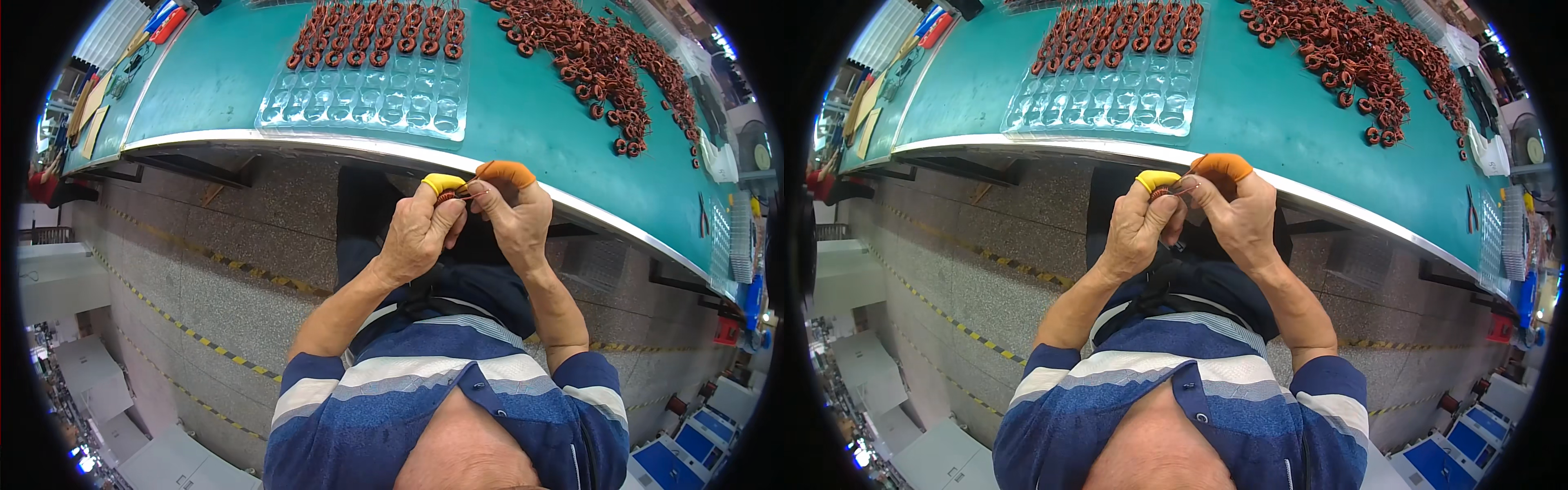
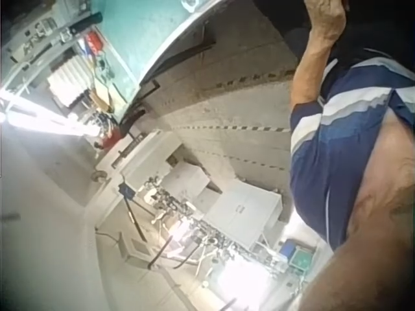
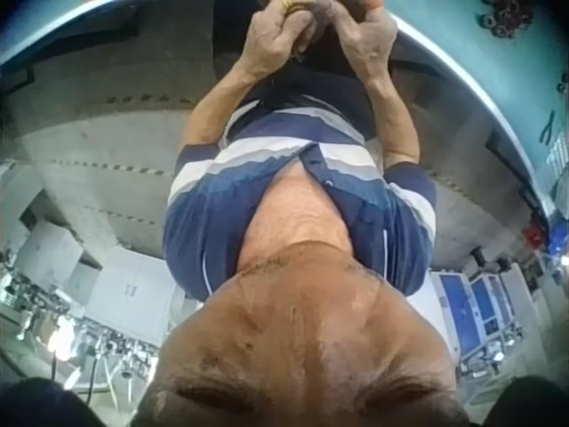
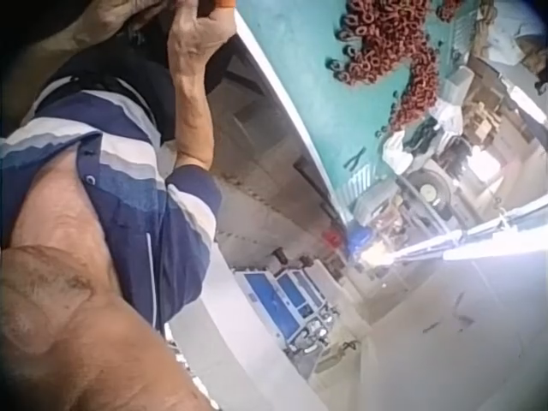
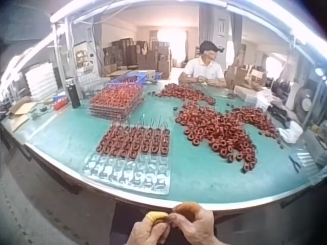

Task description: Picking up small copper-wired toroid coils from a pile and placing them into designated slots on a plastic tray.

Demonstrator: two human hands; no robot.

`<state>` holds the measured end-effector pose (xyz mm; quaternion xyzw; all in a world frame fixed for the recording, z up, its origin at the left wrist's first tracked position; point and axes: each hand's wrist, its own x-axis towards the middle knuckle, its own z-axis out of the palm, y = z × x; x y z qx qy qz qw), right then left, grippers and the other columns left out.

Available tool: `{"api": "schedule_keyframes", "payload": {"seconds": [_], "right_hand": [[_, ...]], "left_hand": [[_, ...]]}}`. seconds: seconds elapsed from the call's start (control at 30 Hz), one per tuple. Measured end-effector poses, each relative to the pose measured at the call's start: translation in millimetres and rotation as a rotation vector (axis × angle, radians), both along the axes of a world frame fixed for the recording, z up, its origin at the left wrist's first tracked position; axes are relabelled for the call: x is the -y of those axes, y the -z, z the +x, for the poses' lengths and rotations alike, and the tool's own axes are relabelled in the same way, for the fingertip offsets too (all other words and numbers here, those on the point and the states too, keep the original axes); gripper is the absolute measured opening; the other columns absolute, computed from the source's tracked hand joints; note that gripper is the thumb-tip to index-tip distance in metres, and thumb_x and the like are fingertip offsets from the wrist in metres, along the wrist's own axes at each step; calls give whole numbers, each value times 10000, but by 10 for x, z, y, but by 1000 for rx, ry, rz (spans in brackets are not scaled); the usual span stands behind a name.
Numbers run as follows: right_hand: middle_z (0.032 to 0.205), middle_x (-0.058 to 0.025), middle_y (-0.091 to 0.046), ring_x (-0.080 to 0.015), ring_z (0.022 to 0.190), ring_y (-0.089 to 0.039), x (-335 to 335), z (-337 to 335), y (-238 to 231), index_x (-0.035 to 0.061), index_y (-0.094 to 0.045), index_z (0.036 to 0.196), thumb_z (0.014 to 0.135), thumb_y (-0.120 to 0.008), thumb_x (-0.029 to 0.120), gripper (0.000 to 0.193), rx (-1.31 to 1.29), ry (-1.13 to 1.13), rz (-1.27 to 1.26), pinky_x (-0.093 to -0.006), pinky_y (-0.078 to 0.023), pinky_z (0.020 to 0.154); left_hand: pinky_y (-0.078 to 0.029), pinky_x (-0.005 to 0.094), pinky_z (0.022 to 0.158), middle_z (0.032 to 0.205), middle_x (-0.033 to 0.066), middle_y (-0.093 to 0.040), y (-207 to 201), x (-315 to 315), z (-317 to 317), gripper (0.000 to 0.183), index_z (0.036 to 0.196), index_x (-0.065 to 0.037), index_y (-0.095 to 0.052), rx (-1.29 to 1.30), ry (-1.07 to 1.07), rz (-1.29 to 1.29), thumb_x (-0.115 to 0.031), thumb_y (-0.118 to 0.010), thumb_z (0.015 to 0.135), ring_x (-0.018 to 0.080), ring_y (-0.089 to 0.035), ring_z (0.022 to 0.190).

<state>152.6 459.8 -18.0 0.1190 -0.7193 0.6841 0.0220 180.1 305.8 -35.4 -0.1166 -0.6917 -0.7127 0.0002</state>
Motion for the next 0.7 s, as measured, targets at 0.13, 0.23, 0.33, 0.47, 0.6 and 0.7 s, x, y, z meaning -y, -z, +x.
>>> {"api": "schedule_keyframes", "payload": {"seconds": [0.13, 0.23, 0.33, 0.47, 0.6, 0.7], "right_hand": [[835, -69, -685, -100, 734, -645, -66, -69, 30, -23, -612, 1030, 874, -679, 74, 196, 152, -89, -127, -215, -511, 645], [839, -54, -682, -87, 725, -642, -66, -19, 65, -11, -619, 1046, 881, -674, 91, 202, -67, -31, 79, -206, -497, 616], [832, -45, -680, -83, 719, -643, -87, -66, 160, -6, -624, 1043, 886, -671, 100, 196, -97, -24, 66, -197, -486, 595], [808, -47, -675, -84, 688, -634, -129, -91, 138, -18, -622, 1034, 886, -670, 100, 195, 69, -88, -101, -195, -483, 584], [832, -56, -660, -85, 678, -620, -69, -122, 130, -21, -605, 1078, 917, -634, 117, 214, -5, -53, 74, -194, -484, 584], [894, -75, -656, -89, 699, -619, 2, -140, 129, -30, -567, 1140, 924, -627, 130, 276, 19, 31, -112, -194, -486, 588]], "left_hand": [[-403, 240, 456, 598, 31, -541, 32, 14, 5, 275, 1058, 34, -522, 0, 13, -7, -230, -470, 1002, 99, -498, 478], [-394, 243, 450, 592, 35, -535, 23, 15, -15, 267, 1043, 32, -526, 52, 9, -64, -225, -472, 1000, 99, -492, 472], [-390, 247, 445, 583, 39, -529, 64, -5, -55, 258, 1036, 34, -525, 95, 32, -23, -216, -474, 997, 102, -488, 465], [-390, 250, 441, 567, 42, -522, 74, 10, -42, 241, 1025, 34, -526, 100, 66, 22, -198, -471, 994, 106, -487, 456], [-401, 249, 448, 595, 40, -551, 73, 6, -51, 229, 1009, 34, -535, 95, 11, -46, -186, -473, 988, 102, -510, 475], [-428, 240, 466, 632, 46, -582, 68, 0, -36, 232, 1009, 39, -543, 128, -30, -7, -184, -482, 983, 105, -545, 505]]}}
